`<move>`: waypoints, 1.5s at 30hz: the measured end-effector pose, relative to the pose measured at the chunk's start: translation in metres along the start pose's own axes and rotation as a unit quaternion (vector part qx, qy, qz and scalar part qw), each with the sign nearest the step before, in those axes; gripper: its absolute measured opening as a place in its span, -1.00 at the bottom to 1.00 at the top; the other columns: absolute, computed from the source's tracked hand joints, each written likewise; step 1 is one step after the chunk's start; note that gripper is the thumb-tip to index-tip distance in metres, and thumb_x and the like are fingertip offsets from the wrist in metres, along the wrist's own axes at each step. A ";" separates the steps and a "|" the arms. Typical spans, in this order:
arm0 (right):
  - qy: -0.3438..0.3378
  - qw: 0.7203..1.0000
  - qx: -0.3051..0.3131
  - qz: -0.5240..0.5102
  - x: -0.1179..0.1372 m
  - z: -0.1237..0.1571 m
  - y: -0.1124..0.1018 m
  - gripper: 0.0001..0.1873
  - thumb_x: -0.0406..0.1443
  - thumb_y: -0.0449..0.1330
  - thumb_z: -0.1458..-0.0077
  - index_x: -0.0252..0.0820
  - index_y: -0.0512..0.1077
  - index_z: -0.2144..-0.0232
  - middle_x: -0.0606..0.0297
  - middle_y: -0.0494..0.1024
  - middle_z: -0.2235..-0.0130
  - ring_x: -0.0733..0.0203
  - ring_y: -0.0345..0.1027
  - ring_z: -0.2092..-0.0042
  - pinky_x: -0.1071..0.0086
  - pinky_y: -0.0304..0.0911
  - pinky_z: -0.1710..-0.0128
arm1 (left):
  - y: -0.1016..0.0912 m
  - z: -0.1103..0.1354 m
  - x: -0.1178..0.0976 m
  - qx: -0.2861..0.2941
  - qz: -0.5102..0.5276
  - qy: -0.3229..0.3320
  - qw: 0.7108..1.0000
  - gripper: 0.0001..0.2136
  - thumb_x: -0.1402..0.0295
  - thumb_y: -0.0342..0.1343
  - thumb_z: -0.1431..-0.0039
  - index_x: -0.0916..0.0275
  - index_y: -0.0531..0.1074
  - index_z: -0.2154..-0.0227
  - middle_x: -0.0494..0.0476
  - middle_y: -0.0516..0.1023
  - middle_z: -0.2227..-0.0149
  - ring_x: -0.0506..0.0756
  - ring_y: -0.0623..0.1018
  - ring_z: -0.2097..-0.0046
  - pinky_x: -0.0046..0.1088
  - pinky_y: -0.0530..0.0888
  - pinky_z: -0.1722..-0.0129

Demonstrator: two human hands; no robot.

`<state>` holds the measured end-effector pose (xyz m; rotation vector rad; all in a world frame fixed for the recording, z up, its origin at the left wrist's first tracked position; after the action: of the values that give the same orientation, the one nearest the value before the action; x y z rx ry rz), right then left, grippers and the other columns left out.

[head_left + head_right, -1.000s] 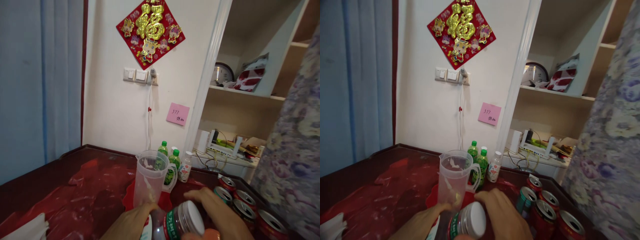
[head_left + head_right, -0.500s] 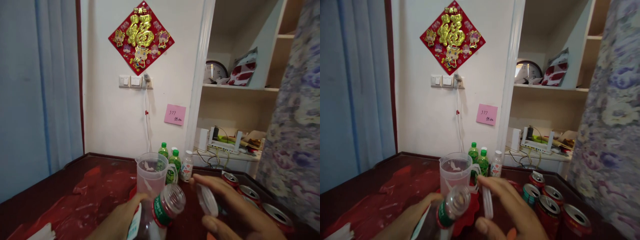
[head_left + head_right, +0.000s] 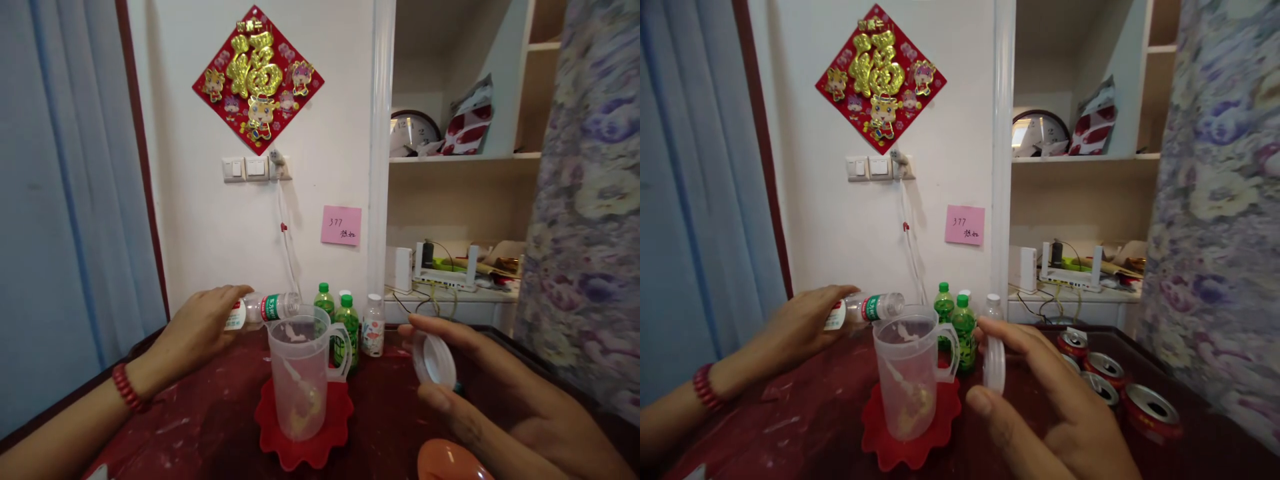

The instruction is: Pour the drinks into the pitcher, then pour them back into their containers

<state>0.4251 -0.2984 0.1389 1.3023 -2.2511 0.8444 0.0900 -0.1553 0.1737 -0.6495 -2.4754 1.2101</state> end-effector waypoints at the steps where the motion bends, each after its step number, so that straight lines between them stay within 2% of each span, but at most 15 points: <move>1: -0.006 1.000 0.000 0.005 0.000 0.000 -0.001 -0.55 -0.09 0.27 -0.23 0.09 0.41 -0.15 0.26 0.51 -0.08 0.02 0.43 -0.06 0.34 0.44 0.00 | 0.002 -0.002 0.002 0.002 -0.030 0.009 1.000 -0.59 0.25 0.13 -0.15 0.18 0.38 -0.07 0.26 0.59 0.04 0.32 0.58 0.06 -0.14 0.43 0.07; 6: -0.031 0.999 0.003 0.026 0.000 0.000 -0.001 -0.57 -0.11 0.24 -0.27 0.21 0.36 -0.16 0.38 0.49 -0.10 0.09 0.41 -0.09 0.38 0.37 -0.08 | 0.007 -0.010 0.006 0.005 -0.133 0.055 0.990 -0.61 0.35 0.08 -0.12 0.15 0.42 -0.04 0.25 0.57 -0.01 0.33 0.55 0.00 -0.08 0.38 -0.01; 9: -0.027 0.999 0.002 0.024 0.001 0.000 -0.001 -0.57 -0.12 0.24 -0.27 0.20 0.37 -0.17 0.37 0.49 -0.10 0.06 0.41 -0.09 0.34 0.37 -0.09 | 0.009 -0.013 0.004 0.011 -0.176 0.092 0.980 -0.50 0.53 0.03 0.00 0.14 0.41 -0.05 0.22 0.57 -0.03 0.32 0.53 -0.02 0.00 0.34 -0.06; 12: -0.022 1.000 -0.006 0.020 0.000 0.000 -0.002 -0.57 -0.12 0.25 -0.25 0.15 0.40 -0.16 0.34 0.49 -0.10 0.02 0.39 -0.11 0.32 0.38 -0.08 | 0.009 -0.016 0.003 0.003 -0.189 0.112 0.976 -0.44 0.61 -0.01 0.06 0.11 0.41 -0.05 0.21 0.57 -0.02 0.31 0.53 -0.03 0.05 0.30 -0.11; 17: -0.020 1.000 -0.006 0.018 0.001 -0.001 -0.001 -0.56 -0.14 0.25 -0.25 0.15 0.39 -0.17 0.33 0.48 -0.11 0.02 0.39 -0.10 0.31 0.39 -0.08 | 0.007 -0.021 0.003 -0.008 -0.216 0.129 0.968 -0.47 0.65 -0.04 -0.01 0.08 0.42 -0.03 0.19 0.57 -0.02 0.29 0.52 -0.05 0.09 0.24 -0.16; 21: -0.017 1.000 -0.006 0.022 0.001 -0.001 0.001 -0.57 -0.13 0.24 -0.27 0.18 0.38 -0.17 0.35 0.48 -0.11 0.05 0.40 -0.10 0.35 0.38 -0.09 | 0.002 -0.025 -0.001 -0.029 -0.210 0.145 0.966 -0.55 0.60 -0.07 -0.14 0.06 0.42 -0.03 0.21 0.56 -0.04 0.31 0.49 -0.09 0.15 0.17 -0.21; 26: -0.028 0.999 -0.004 0.024 0.003 -0.001 0.001 -0.59 -0.14 0.23 -0.29 0.21 0.36 -0.17 0.39 0.48 -0.11 0.09 0.40 -0.10 0.39 0.38 -0.07 | -0.007 -0.029 -0.012 -0.071 -0.217 0.155 0.961 -0.54 0.63 -0.11 -0.22 0.03 0.42 -0.04 0.18 0.50 -0.14 0.30 0.38 -0.24 0.20 0.02 -0.31; 31: -0.023 0.999 -0.010 0.037 0.001 -0.001 -0.002 -0.55 -0.10 0.25 -0.25 0.15 0.39 -0.17 0.31 0.49 -0.10 0.01 0.41 -0.08 0.30 0.42 -0.05 | -0.011 -0.032 -0.027 -0.082 -0.245 0.176 0.950 -0.55 0.63 -0.11 -0.30 -0.03 0.40 -0.07 0.10 0.43 -0.21 0.27 0.24 -0.35 0.21 -0.11 -0.36; 35: -0.013 0.999 -0.024 0.039 -0.002 0.002 -0.004 -0.52 -0.06 0.28 -0.22 0.14 0.40 -0.17 0.30 0.48 -0.12 -0.02 0.39 -0.11 0.28 0.41 -0.05 | -0.013 -0.033 -0.042 -0.077 -0.256 0.192 0.944 -0.57 0.64 -0.14 -0.35 0.02 0.35 -0.11 0.04 0.38 -0.25 0.23 0.15 -0.39 0.20 -0.17 -0.37; 40: -0.008 0.999 -0.032 0.018 -0.001 0.002 -0.005 -0.50 -0.06 0.29 -0.20 0.12 0.40 -0.17 0.27 0.48 -0.12 -0.02 0.40 -0.10 0.31 0.41 -0.03 | -0.012 -0.035 -0.053 -0.023 -0.227 0.179 0.957 -0.53 0.69 -0.21 -0.35 0.06 0.33 -0.12 -0.07 0.37 -0.25 0.18 0.11 -0.40 0.17 -0.19 -0.36; 42: -0.004 0.999 -0.036 0.012 0.000 0.001 -0.005 -0.51 -0.05 0.30 -0.20 0.15 0.42 -0.16 0.30 0.49 -0.11 -0.02 0.42 -0.08 0.30 0.41 -0.03 | -0.012 -0.036 -0.054 -0.024 -0.233 0.194 0.953 -0.53 0.68 -0.19 -0.34 0.06 0.33 -0.12 -0.04 0.38 -0.25 0.20 0.13 -0.39 0.18 -0.18 -0.36; 45: 0.008 0.999 -0.039 0.006 0.001 0.001 -0.005 -0.53 -0.02 0.29 -0.19 0.14 0.45 -0.13 0.29 0.50 -0.10 -0.05 0.43 -0.07 0.24 0.42 -0.03 | -0.015 -0.039 -0.056 -0.065 -0.285 0.205 0.934 -0.56 0.66 -0.18 -0.34 0.09 0.35 -0.12 0.09 0.39 -0.24 0.27 0.18 -0.37 0.22 -0.13 -0.35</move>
<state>0.4293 -0.3016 0.1409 1.2434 -2.2589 0.7605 0.1515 -0.1668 0.2049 -0.1553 -2.1674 0.6193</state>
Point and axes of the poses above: each hand's wrist, its own z-axis away from the middle knuckle, its own y-axis out of the palm, x = y × z, the point moved 5 cm from there along -z, towards the middle knuckle
